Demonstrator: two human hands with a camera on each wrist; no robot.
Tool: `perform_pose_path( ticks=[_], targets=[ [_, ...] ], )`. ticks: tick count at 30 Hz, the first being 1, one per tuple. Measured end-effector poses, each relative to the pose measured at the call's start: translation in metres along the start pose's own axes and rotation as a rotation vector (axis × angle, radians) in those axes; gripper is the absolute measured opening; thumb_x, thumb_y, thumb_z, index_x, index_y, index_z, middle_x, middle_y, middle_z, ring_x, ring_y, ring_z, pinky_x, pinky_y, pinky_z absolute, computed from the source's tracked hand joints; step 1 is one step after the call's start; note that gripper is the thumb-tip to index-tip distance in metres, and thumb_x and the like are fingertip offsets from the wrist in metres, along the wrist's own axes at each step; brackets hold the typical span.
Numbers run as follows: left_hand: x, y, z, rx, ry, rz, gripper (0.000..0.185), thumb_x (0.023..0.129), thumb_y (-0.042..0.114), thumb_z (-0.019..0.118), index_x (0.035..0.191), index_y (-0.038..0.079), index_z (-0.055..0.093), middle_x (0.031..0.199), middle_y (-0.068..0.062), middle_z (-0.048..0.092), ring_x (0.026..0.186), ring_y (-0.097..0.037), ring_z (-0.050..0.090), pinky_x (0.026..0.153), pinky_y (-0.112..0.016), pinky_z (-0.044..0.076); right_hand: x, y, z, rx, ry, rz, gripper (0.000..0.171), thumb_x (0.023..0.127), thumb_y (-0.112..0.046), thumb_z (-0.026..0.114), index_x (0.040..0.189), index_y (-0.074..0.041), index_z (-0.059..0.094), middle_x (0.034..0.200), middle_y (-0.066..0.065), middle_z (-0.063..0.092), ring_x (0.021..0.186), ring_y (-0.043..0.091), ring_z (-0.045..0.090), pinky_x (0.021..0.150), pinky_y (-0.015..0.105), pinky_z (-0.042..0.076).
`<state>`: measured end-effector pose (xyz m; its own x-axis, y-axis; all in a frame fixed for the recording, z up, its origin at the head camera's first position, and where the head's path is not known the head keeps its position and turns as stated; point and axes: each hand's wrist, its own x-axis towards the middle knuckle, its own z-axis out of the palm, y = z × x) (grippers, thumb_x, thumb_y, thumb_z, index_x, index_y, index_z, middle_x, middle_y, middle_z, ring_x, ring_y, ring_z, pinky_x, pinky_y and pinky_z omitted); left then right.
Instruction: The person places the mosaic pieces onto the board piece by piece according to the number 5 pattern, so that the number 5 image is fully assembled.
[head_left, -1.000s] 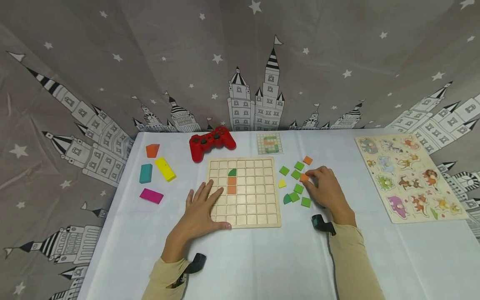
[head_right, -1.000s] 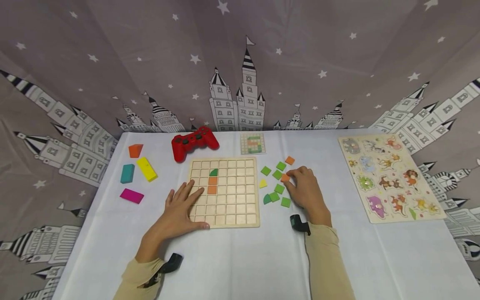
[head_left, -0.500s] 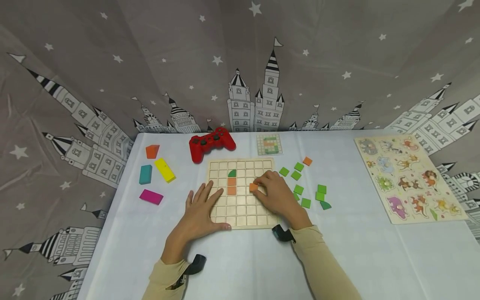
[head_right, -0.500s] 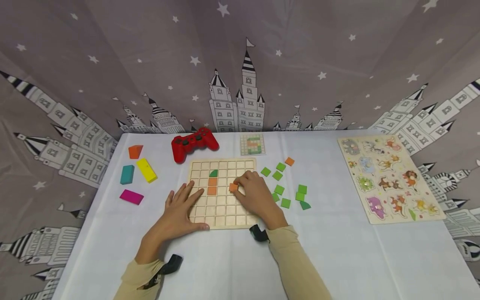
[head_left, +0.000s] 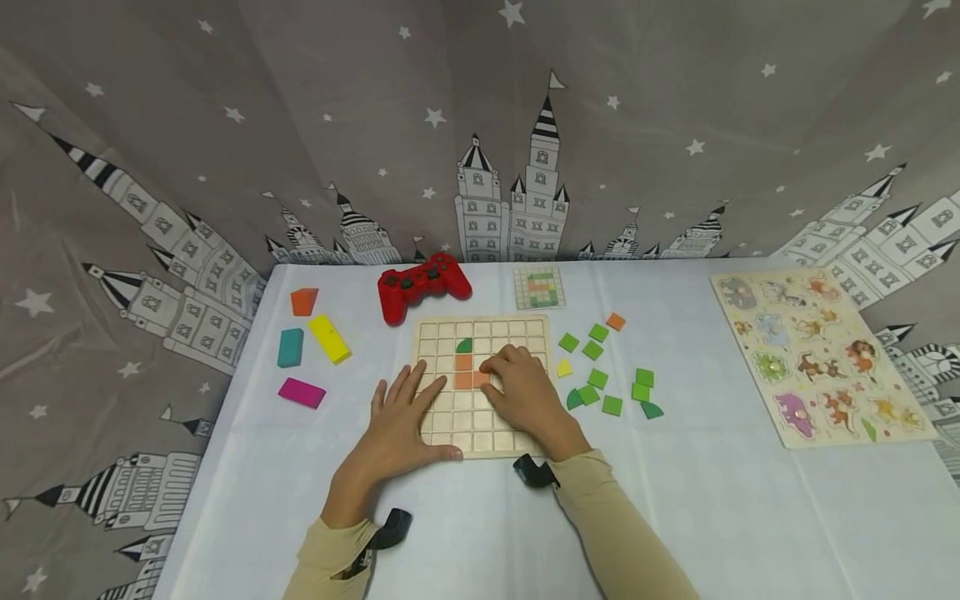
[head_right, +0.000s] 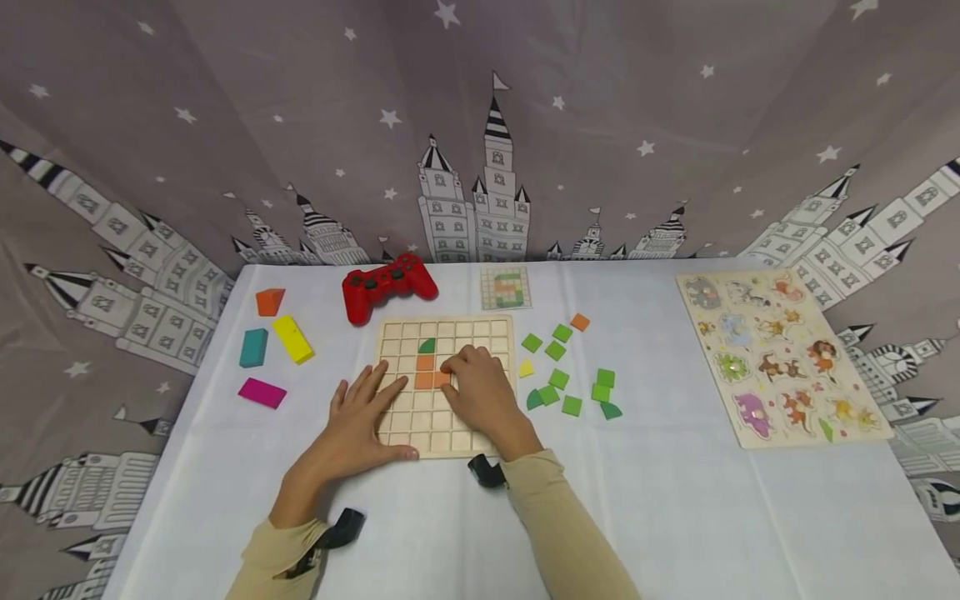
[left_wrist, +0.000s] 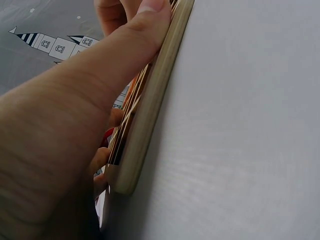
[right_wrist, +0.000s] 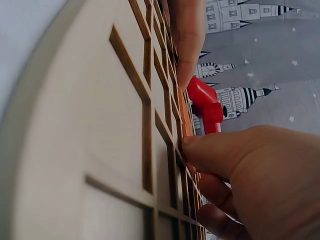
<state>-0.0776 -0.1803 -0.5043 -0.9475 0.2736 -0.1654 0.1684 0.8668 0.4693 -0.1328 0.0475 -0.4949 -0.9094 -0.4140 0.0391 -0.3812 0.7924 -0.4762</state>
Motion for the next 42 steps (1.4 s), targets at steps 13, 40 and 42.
perform_pose_path(
  ticks=[13, 40, 42],
  targets=[
    [0.000, 0.001, 0.001, -0.008, -0.005, 0.005, 0.112, 0.067, 0.063, 0.084, 0.159, 0.021, 0.037, 0.173, -0.013, 0.013, 0.159, -0.040, 0.008, 0.124, -0.068, 0.000, -0.004, 0.001, -0.004, 0.005, 0.002, 0.055, 0.021, 0.097, -0.029, 0.070, 0.113, -0.017, 0.076, 0.114, 0.003, 0.068, 0.104, 0.024, 0.058, 0.092, 0.041, 0.049],
    [0.000, 0.000, 0.001, -0.007, 0.015, 0.016, 0.112, 0.067, 0.063, 0.085, 0.159, 0.019, 0.038, 0.172, -0.015, 0.014, 0.158, -0.042, 0.009, 0.122, -0.069, 0.001, -0.031, 0.139, -0.073, 0.123, 0.242, 0.435, 0.038, 0.099, -0.026, 0.064, 0.128, -0.002, 0.067, 0.128, 0.023, 0.059, 0.117, 0.039, 0.052, 0.102, 0.055, 0.044],
    [0.000, 0.000, 0.001, -0.004, 0.011, 0.013, 0.112, 0.067, 0.063, 0.085, 0.159, 0.019, 0.038, 0.172, -0.015, 0.013, 0.158, -0.041, 0.009, 0.123, -0.069, 0.001, -0.031, 0.148, -0.075, 0.121, 0.245, 0.451, 0.039, 0.099, -0.026, 0.065, 0.130, -0.002, 0.066, 0.128, 0.023, 0.058, 0.118, 0.040, 0.052, 0.103, 0.055, 0.044]
  ],
)
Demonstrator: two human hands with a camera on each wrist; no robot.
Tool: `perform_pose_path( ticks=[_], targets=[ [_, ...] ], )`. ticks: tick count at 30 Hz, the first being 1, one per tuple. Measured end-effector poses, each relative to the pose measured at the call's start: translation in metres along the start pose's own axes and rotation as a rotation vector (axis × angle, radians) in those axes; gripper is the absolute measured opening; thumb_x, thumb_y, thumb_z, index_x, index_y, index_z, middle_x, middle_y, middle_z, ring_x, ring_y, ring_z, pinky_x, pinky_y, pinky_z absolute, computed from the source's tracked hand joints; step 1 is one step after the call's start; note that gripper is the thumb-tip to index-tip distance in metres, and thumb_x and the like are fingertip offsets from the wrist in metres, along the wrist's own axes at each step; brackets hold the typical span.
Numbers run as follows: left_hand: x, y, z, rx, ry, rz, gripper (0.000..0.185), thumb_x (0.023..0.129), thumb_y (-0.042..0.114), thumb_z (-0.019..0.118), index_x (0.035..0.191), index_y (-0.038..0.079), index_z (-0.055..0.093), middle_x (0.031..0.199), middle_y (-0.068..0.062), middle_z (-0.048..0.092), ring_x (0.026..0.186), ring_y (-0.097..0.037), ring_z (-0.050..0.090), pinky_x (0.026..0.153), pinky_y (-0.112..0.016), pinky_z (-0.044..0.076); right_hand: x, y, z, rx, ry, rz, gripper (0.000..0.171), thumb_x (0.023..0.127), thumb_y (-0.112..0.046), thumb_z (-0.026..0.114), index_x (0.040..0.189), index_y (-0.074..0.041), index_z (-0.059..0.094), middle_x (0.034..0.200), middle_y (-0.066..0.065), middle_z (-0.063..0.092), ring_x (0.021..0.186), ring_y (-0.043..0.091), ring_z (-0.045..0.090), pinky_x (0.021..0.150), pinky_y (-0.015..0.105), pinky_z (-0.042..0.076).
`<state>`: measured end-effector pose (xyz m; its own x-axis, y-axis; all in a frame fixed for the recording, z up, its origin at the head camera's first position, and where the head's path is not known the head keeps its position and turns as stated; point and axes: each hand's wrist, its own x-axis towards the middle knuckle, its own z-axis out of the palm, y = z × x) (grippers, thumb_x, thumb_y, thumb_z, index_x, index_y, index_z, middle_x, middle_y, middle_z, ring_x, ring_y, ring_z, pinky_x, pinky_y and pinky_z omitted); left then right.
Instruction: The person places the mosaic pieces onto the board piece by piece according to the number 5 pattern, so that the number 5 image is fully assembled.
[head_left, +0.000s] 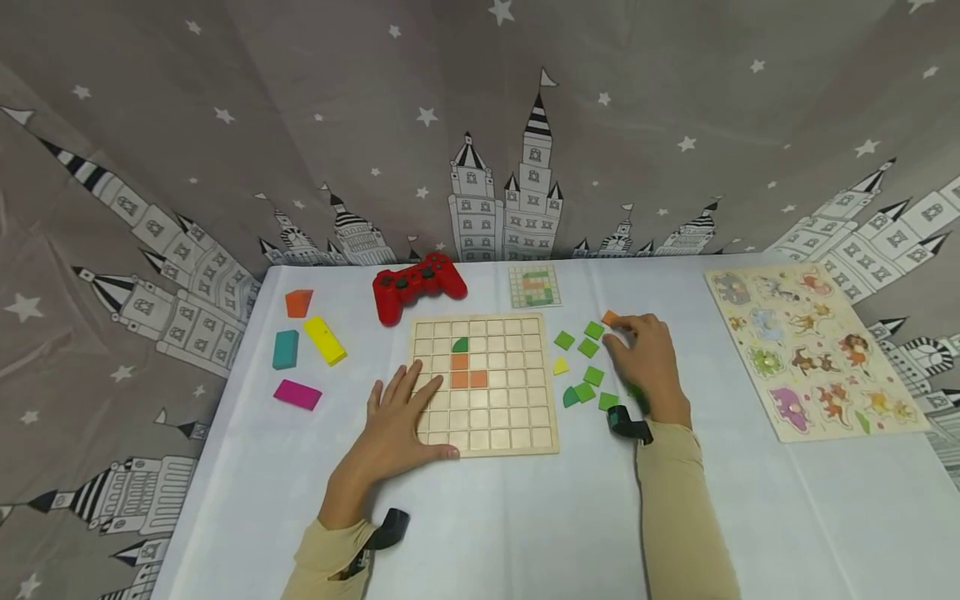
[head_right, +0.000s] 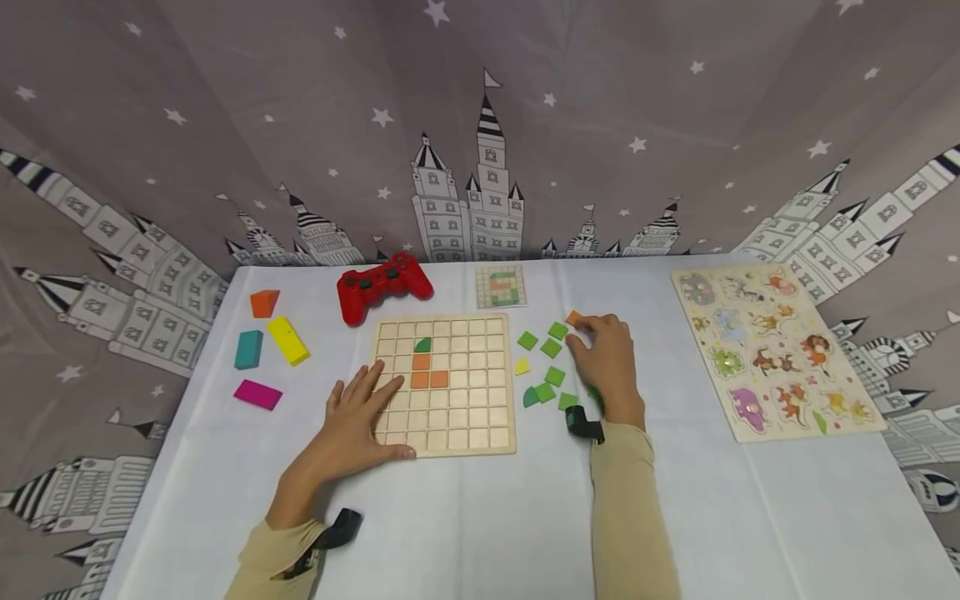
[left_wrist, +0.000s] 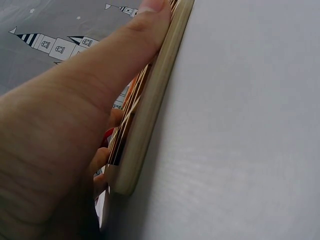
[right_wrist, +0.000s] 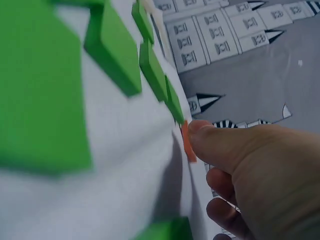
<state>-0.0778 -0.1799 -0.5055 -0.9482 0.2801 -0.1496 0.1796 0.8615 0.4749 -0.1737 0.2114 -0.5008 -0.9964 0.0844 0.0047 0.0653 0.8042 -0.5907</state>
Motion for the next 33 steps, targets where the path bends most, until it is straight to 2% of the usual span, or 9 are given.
perform_pose_path(
  ticks=[6, 10, 24, 33],
  targets=[
    [0.000, 0.001, 0.000, -0.009, -0.007, -0.008, 0.111, 0.067, 0.062, 0.085, 0.159, 0.019, 0.039, 0.172, -0.015, 0.013, 0.158, -0.041, 0.010, 0.123, -0.069, 0.001, 0.013, 0.016, -0.003, 0.007, -0.034, 0.031, 0.044, 0.099, -0.028, 0.066, 0.135, -0.004, 0.061, 0.131, 0.022, 0.058, 0.121, 0.039, 0.052, 0.108, 0.055, 0.042],
    [-0.001, 0.002, 0.000, -0.009, -0.010, -0.002, 0.111, 0.067, 0.062, 0.085, 0.158, 0.019, 0.039, 0.172, -0.015, 0.014, 0.158, -0.042, 0.011, 0.122, -0.070, 0.003, 0.019, 0.022, -0.003, -0.004, -0.031, 0.015, 0.044, 0.099, -0.027, 0.067, 0.135, -0.003, 0.062, 0.127, 0.022, 0.061, 0.112, 0.037, 0.054, 0.104, 0.055, 0.044],
    [0.000, 0.000, -0.001, -0.008, -0.002, -0.007, 0.111, 0.068, 0.063, 0.084, 0.159, 0.021, 0.038, 0.172, -0.014, 0.014, 0.158, -0.041, 0.009, 0.123, -0.069, 0.001, 0.024, 0.020, 0.005, -0.059, 0.015, -0.025, 0.039, 0.101, -0.027, 0.063, 0.129, 0.001, 0.066, 0.119, 0.022, 0.062, 0.109, 0.037, 0.055, 0.099, 0.055, 0.044],
    [-0.001, 0.002, -0.001, -0.011, -0.004, -0.011, 0.111, 0.067, 0.063, 0.085, 0.159, 0.021, 0.038, 0.172, -0.014, 0.014, 0.158, -0.041, 0.009, 0.123, -0.070, 0.001, 0.021, 0.018, 0.007, -0.045, 0.019, 0.012, 0.037, 0.104, -0.025, 0.058, 0.130, 0.001, 0.062, 0.119, 0.022, 0.058, 0.107, 0.036, 0.052, 0.098, 0.054, 0.042]
  ],
)
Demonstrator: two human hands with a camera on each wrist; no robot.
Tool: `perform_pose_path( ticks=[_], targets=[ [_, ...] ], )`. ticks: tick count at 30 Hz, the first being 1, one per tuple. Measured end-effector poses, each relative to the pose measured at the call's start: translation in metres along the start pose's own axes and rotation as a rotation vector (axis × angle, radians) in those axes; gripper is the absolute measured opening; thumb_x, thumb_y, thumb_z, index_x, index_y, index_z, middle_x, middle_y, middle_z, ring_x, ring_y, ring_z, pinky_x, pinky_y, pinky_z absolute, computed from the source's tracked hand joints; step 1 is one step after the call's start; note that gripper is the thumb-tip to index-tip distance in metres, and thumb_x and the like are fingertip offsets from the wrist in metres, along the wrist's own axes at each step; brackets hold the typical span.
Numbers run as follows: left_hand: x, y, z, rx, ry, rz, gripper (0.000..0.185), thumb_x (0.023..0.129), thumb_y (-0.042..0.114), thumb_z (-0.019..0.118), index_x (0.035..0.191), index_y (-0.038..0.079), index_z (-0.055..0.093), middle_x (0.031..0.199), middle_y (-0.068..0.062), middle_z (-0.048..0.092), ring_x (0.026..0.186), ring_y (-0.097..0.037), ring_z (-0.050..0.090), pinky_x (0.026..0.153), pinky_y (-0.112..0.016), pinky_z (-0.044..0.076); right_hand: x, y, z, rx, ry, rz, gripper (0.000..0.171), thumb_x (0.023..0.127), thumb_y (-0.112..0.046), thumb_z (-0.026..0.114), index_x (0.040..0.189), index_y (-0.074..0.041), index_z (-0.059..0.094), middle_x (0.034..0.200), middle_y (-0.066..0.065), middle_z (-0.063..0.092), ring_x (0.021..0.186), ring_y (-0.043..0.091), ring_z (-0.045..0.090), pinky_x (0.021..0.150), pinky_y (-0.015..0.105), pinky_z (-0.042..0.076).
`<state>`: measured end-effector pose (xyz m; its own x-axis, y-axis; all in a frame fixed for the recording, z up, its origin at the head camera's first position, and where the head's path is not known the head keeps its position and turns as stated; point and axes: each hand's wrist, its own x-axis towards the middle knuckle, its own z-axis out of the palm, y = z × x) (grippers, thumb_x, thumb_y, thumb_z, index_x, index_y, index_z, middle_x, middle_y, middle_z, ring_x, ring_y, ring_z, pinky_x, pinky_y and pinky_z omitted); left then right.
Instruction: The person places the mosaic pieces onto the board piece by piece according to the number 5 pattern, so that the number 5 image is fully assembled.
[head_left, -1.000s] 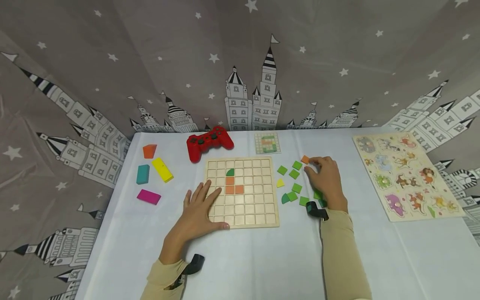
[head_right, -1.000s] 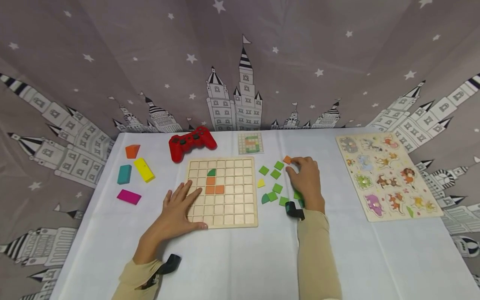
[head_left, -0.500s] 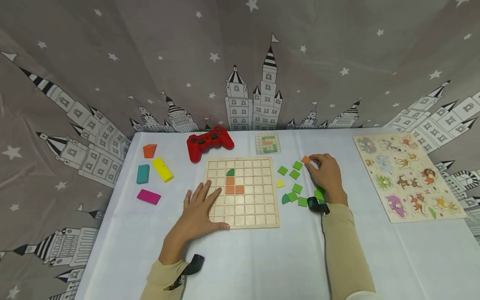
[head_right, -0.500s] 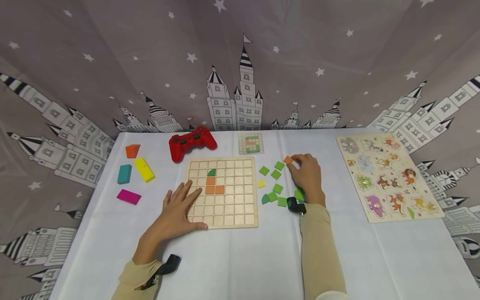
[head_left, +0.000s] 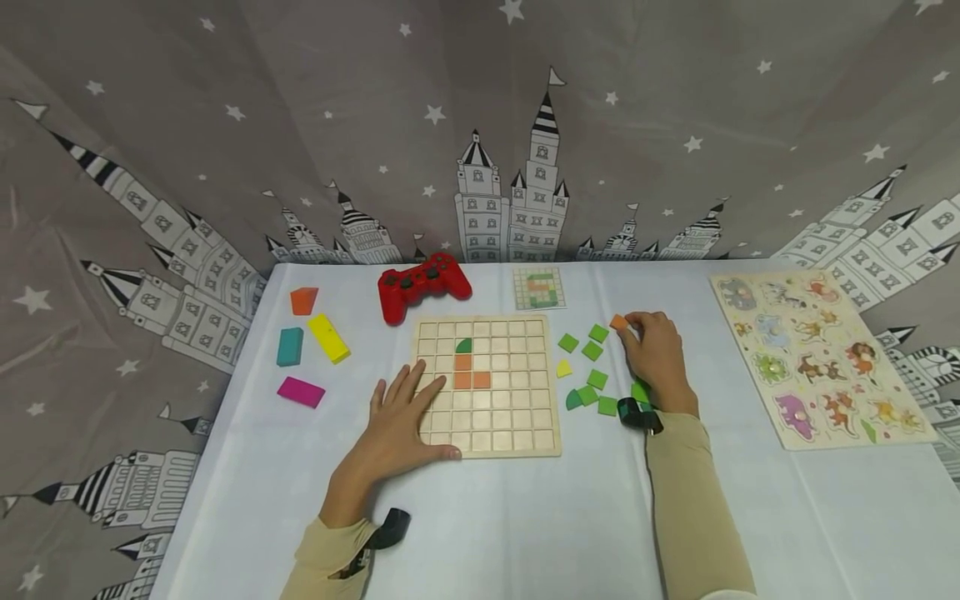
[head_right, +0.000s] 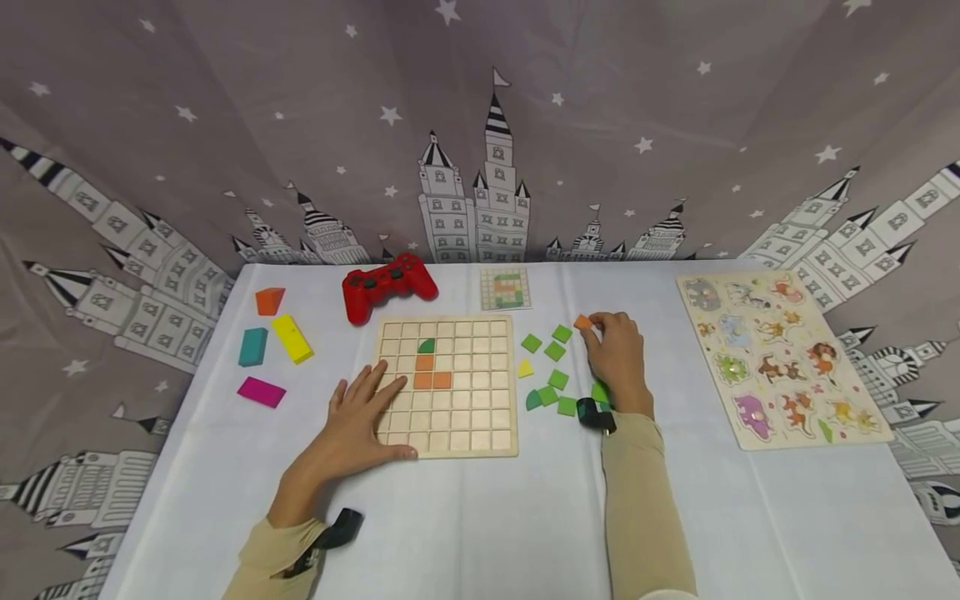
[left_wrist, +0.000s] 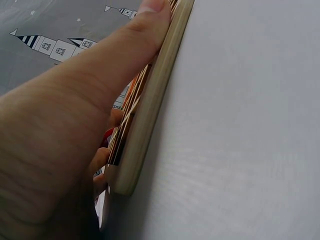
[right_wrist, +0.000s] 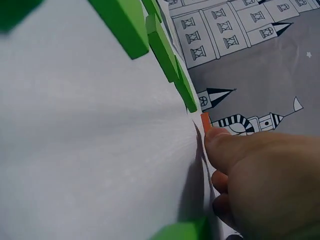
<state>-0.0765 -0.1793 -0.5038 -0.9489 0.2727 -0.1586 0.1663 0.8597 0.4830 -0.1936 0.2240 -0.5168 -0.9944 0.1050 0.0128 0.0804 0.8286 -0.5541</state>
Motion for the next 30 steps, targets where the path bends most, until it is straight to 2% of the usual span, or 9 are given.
perform_pose_path(
  ticks=[6, 12, 20, 24, 30],
  targets=[
    [0.002, 0.001, 0.002, 0.015, -0.006, 0.003, 0.112, 0.068, 0.064, 0.084, 0.159, 0.020, 0.037, 0.172, -0.014, 0.013, 0.159, -0.041, 0.008, 0.123, -0.070, 0.001, -0.007, -0.008, -0.009, 0.048, -0.002, -0.052, 0.039, 0.105, -0.024, 0.058, 0.133, 0.003, 0.060, 0.125, 0.025, 0.056, 0.113, 0.039, 0.054, 0.101, 0.056, 0.045],
    [0.001, 0.000, 0.000, 0.014, 0.005, 0.000, 0.111, 0.067, 0.063, 0.085, 0.158, 0.020, 0.039, 0.172, -0.015, 0.014, 0.158, -0.041, 0.010, 0.123, -0.070, 0.003, -0.022, -0.029, -0.009, 0.053, -0.034, -0.117, 0.037, 0.104, -0.023, 0.058, 0.132, 0.001, 0.061, 0.124, 0.024, 0.057, 0.112, 0.039, 0.055, 0.098, 0.055, 0.046],
    [0.000, -0.002, 0.002, 0.008, 0.003, -0.004, 0.111, 0.067, 0.063, 0.085, 0.159, 0.020, 0.038, 0.172, -0.014, 0.013, 0.159, -0.041, 0.009, 0.123, -0.069, 0.001, -0.045, -0.065, 0.013, 0.061, -0.112, -0.268, 0.037, 0.102, -0.027, 0.064, 0.129, -0.002, 0.064, 0.121, 0.019, 0.060, 0.110, 0.035, 0.058, 0.097, 0.052, 0.049],
    [0.000, -0.001, 0.002, 0.004, 0.003, -0.007, 0.111, 0.067, 0.062, 0.085, 0.159, 0.019, 0.039, 0.172, -0.015, 0.014, 0.158, -0.041, 0.009, 0.123, -0.069, 0.001, -0.053, -0.083, 0.025, 0.048, -0.133, -0.345, 0.037, 0.101, -0.028, 0.065, 0.128, -0.002, 0.065, 0.116, 0.015, 0.062, 0.105, 0.031, 0.059, 0.092, 0.048, 0.051],
    [0.001, -0.002, 0.002, 0.019, -0.008, -0.017, 0.111, 0.067, 0.063, 0.085, 0.159, 0.020, 0.039, 0.172, -0.014, 0.013, 0.159, -0.041, 0.009, 0.123, -0.069, 0.002, -0.063, -0.104, 0.039, 0.017, -0.160, -0.413, 0.033, 0.101, -0.028, 0.065, 0.124, -0.006, 0.068, 0.114, 0.011, 0.063, 0.106, 0.028, 0.059, 0.095, 0.046, 0.050]
  ],
)
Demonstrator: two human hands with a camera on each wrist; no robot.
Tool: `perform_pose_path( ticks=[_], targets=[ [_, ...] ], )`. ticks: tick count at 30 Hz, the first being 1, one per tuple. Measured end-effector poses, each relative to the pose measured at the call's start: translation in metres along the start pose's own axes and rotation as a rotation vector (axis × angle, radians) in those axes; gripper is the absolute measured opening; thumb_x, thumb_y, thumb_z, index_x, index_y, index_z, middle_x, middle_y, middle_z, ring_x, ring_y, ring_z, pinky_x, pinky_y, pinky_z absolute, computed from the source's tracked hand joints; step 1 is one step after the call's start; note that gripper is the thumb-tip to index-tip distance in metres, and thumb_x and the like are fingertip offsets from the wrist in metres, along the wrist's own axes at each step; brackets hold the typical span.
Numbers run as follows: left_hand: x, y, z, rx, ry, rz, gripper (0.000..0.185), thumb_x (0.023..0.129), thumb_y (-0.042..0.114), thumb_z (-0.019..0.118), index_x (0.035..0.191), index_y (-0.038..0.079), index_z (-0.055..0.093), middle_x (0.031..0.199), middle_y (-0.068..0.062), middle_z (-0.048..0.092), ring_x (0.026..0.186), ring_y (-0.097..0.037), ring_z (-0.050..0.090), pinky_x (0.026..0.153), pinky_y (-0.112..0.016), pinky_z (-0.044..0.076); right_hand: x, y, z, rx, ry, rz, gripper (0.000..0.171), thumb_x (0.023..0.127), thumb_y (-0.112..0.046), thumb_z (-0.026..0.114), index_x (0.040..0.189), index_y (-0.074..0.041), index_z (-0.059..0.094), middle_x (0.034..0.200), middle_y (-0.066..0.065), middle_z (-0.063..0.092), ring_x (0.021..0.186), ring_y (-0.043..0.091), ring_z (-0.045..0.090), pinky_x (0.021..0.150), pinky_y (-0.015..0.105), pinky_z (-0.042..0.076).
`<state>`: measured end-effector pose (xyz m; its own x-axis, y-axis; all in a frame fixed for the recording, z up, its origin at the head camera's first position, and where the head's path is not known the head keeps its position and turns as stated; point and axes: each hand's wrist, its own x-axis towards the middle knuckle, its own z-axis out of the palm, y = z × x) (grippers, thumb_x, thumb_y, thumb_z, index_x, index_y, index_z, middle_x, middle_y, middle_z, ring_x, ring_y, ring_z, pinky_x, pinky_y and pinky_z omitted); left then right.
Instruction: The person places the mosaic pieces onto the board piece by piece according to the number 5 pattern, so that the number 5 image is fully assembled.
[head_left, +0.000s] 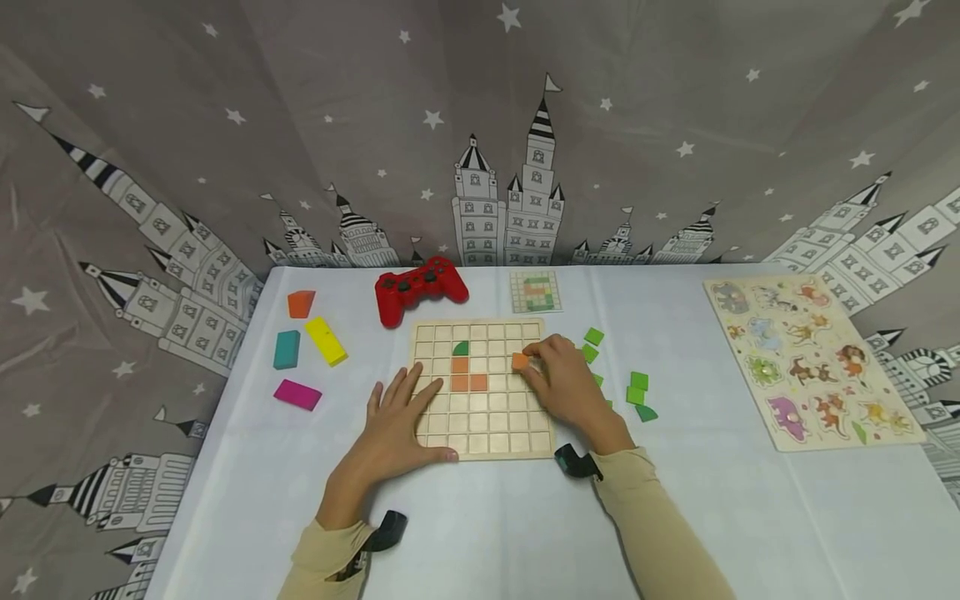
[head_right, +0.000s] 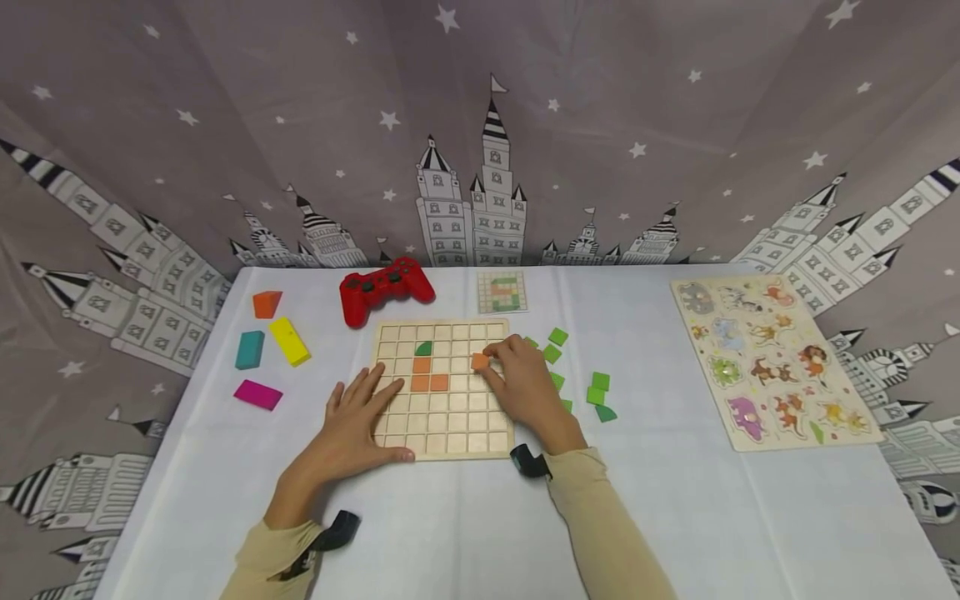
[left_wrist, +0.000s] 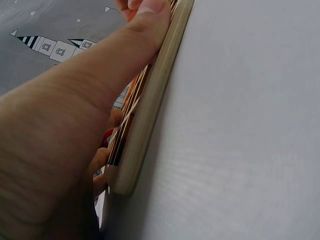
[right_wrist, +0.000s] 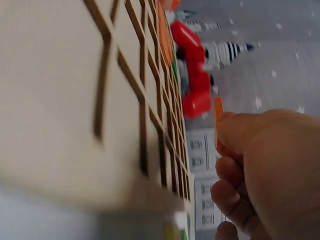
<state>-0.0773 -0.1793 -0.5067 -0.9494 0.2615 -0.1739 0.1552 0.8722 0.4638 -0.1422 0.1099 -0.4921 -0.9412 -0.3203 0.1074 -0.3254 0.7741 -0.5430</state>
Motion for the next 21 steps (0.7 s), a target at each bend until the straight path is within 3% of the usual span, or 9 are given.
perform_pose_path(
  ticks=[9, 21],
  targets=[
    [0.000, 0.001, 0.001, 0.016, 0.006, 0.002, 0.112, 0.067, 0.063, 0.085, 0.159, 0.020, 0.038, 0.172, -0.015, 0.013, 0.158, -0.040, 0.008, 0.123, -0.069, 0.002, -0.001, -0.015, 0.016, -0.051, -0.114, -0.046, 0.029, 0.101, -0.030, 0.063, 0.122, -0.012, 0.070, 0.118, 0.006, 0.064, 0.111, 0.026, 0.056, 0.097, 0.046, 0.048],
    [0.000, 0.001, 0.000, 0.002, 0.003, -0.001, 0.113, 0.067, 0.065, 0.084, 0.159, 0.021, 0.037, 0.173, -0.013, 0.012, 0.159, -0.039, 0.007, 0.124, -0.068, 0.000, 0.000, -0.020, 0.023, -0.102, -0.080, -0.080, 0.023, 0.097, -0.028, 0.067, 0.115, -0.015, 0.073, 0.113, 0.003, 0.065, 0.104, 0.024, 0.055, 0.084, 0.040, 0.046]
  ],
)
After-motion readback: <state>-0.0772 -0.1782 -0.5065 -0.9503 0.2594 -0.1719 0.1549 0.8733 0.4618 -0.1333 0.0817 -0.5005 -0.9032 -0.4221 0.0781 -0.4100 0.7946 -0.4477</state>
